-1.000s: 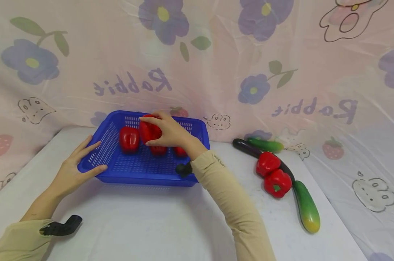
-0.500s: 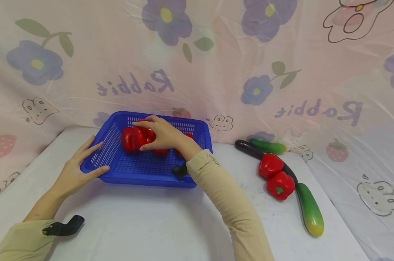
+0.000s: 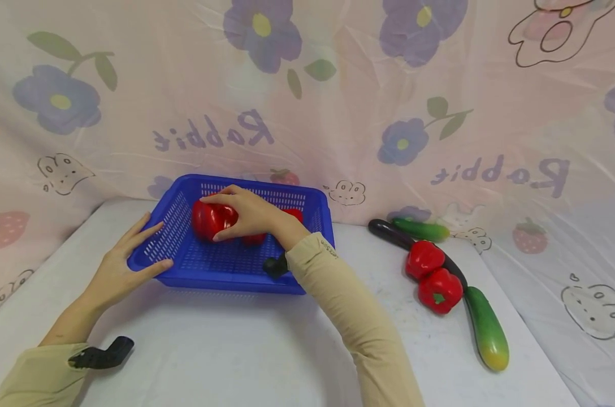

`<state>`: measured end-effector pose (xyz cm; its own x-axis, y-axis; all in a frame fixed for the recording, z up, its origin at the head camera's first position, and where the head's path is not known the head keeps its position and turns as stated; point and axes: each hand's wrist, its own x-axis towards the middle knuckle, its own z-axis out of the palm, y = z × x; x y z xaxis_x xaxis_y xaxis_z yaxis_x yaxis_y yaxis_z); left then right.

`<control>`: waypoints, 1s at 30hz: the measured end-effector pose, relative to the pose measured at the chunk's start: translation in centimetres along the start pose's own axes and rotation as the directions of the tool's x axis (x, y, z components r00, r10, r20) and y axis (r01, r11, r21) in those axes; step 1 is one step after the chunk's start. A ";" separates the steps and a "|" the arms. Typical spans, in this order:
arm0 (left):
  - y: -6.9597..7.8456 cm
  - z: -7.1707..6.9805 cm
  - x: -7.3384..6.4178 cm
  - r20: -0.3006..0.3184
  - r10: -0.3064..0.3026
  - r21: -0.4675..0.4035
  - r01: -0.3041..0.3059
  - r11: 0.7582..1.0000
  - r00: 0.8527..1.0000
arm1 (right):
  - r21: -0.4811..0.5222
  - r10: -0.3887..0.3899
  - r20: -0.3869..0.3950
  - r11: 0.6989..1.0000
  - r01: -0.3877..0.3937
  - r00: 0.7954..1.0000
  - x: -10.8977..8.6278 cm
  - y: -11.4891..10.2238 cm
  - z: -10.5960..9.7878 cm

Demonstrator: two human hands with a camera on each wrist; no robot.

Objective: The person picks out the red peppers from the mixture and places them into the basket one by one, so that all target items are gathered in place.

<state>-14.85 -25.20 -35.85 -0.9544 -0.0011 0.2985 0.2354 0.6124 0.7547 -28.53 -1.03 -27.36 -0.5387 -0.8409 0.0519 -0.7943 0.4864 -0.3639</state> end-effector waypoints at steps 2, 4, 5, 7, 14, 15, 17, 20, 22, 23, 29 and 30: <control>0.0 0.0 0.0 -0.001 0.000 0.001 0.000 1.000 1.000 | 0.001 -0.013 0.015 1.000 0.013 1.000 0.1 -0.1 0.0; -0.1 0.0 0.1 -0.002 0.001 0.000 -0.001 1.000 1.000 | -0.001 -0.028 0.031 1.000 0.029 0.999 0.3 -0.3 0.0; -0.1 0.0 0.1 -0.002 0.002 -0.003 -0.002 1.000 1.000 | -0.004 -0.035 0.041 0.999 0.036 0.999 0.4 -0.3 0.0; -0.2 0.0 0.1 0.000 0.002 -0.008 -0.002 1.000 1.000 | -0.012 -0.049 0.062 0.999 0.050 0.997 0.6 -0.5 0.1; -0.2 -0.1 0.1 -0.001 0.002 -0.001 -0.002 1.000 1.000 | -0.035 -0.048 0.109 0.998 0.052 0.993 1.3 -0.8 0.3; -0.2 -0.1 0.0 -0.002 0.003 -0.002 -0.003 1.000 1.000 | -0.032 -0.044 0.115 0.998 0.048 0.992 1.4 -0.9 0.4; -0.2 -0.2 0.0 -0.002 0.004 -0.001 -0.004 1.000 1.000 | -0.023 -0.038 0.128 0.999 0.041 0.991 1.5 -1.0 0.5; -0.2 -0.2 0.0 -0.002 0.006 0.000 -0.006 1.000 1.000 | -0.009 -0.026 0.152 1.000 0.028 0.988 1.6 -1.1 0.6; -0.2 -0.2 0.0 -0.003 0.004 0.002 -0.004 1.000 1.000 | -0.004 -0.013 0.168 1.000 0.014 0.986 1.7 -1.2 0.7; -0.2 -0.2 0.0 -0.003 0.002 0.002 -0.002 1.000 1.000 | 0.000 -0.006 0.176 1.000 0.006 0.984 1.8 -1.2 0.8; -0.1 0.1 0.0 0.000 -0.007 -0.004 0.007 1.000 1.000 | 0.004 0.013 0.212 1.000 -0.014 0.977 2.4 -0.9 1.1; -0.1 0.1 0.0 0.000 -0.007 -0.005 0.007 1.000 1.000 | 0.006 0.013 0.215 1.000 -0.015 0.976 2.5 -0.9 1.2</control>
<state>-14.90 -25.19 -35.94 -0.9560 -0.0055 0.2934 0.2296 0.6086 0.7595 -28.83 -3.82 -28.01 -0.4758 -0.8659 -0.1541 -0.7848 0.4971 -0.3700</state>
